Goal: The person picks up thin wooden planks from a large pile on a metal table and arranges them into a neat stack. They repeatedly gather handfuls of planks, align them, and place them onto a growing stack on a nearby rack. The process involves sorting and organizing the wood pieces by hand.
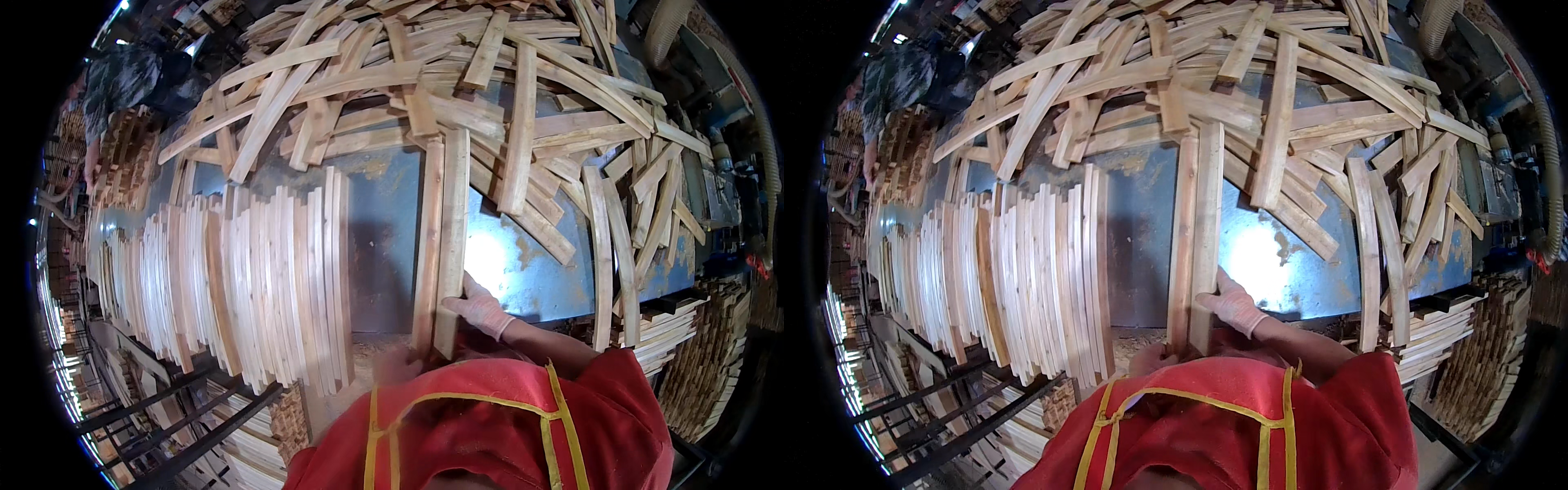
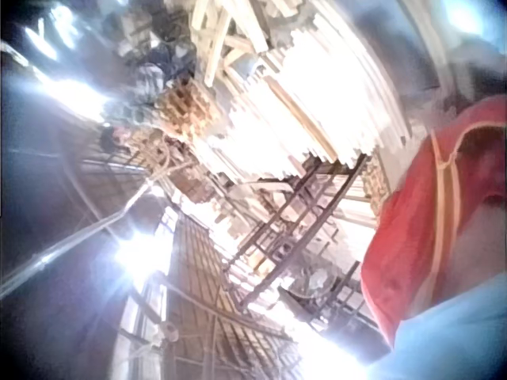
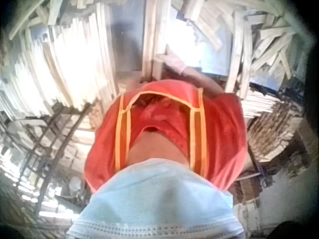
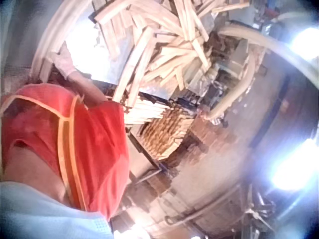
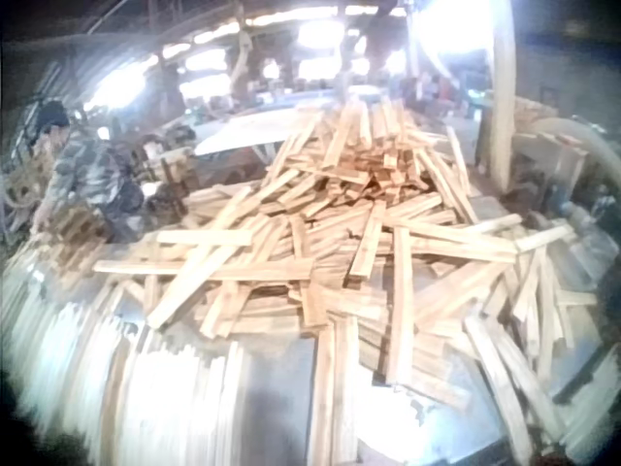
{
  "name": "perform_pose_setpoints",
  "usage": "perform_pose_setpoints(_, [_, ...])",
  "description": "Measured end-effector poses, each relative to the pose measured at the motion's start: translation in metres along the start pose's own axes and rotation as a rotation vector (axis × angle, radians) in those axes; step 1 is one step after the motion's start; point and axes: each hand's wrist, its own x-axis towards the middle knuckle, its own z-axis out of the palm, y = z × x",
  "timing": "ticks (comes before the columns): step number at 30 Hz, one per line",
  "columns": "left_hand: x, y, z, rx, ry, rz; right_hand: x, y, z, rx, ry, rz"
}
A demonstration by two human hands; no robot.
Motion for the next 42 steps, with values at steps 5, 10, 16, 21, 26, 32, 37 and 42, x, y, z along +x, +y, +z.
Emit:
perform_pose_setpoints(5, [-0.048,0.065,-0.062,0.48,-0.187,-0.097,-0.004,-0.041,0.069,-0.471,-0.063,0.112])
perform_pose_setpoints(10, [-0.073,0.025,-0.076,0.422,0.407,0.049,0.024,-0.081,0.143,-0.658,-0.302,-0.026])
perform_pose_setpoints(16, [-0.041,-0.04,-0.055,0.591,0.671,0.132,0.041,-0.143,0.078,-0.646,0.203,-0.537])
perform_pose_setpoints(21, [-0.029,-0.003,-0.065,0.576,0.668,0.253,0.056,-0.128,-0.14,-0.89,0.985,-0.162])
perform_pose_setpoints(26, [0.014,0.064,-0.05,0.331,0.592,0.403,0.02,-0.087,-0.075,-0.778,0.623,-0.122])
perform_pose_setpoints(32, [0.067,0.141,-0.042,0.391,0.437,0.122,0.035,-0.127,-0.15,-0.687,0.645,-0.517])
perform_pose_setpoints(37, [0.096,0.138,-0.045,0.428,0.38,0.067,0.127,-0.157,-0.332,-1.102,1.07,-0.055])
perform_pose_setpoints(42, [0.079,0.09,-0.039,-0.312,0.357,0.272,0.118,-0.132,-0.297,-0.515,0.738,-0.233])
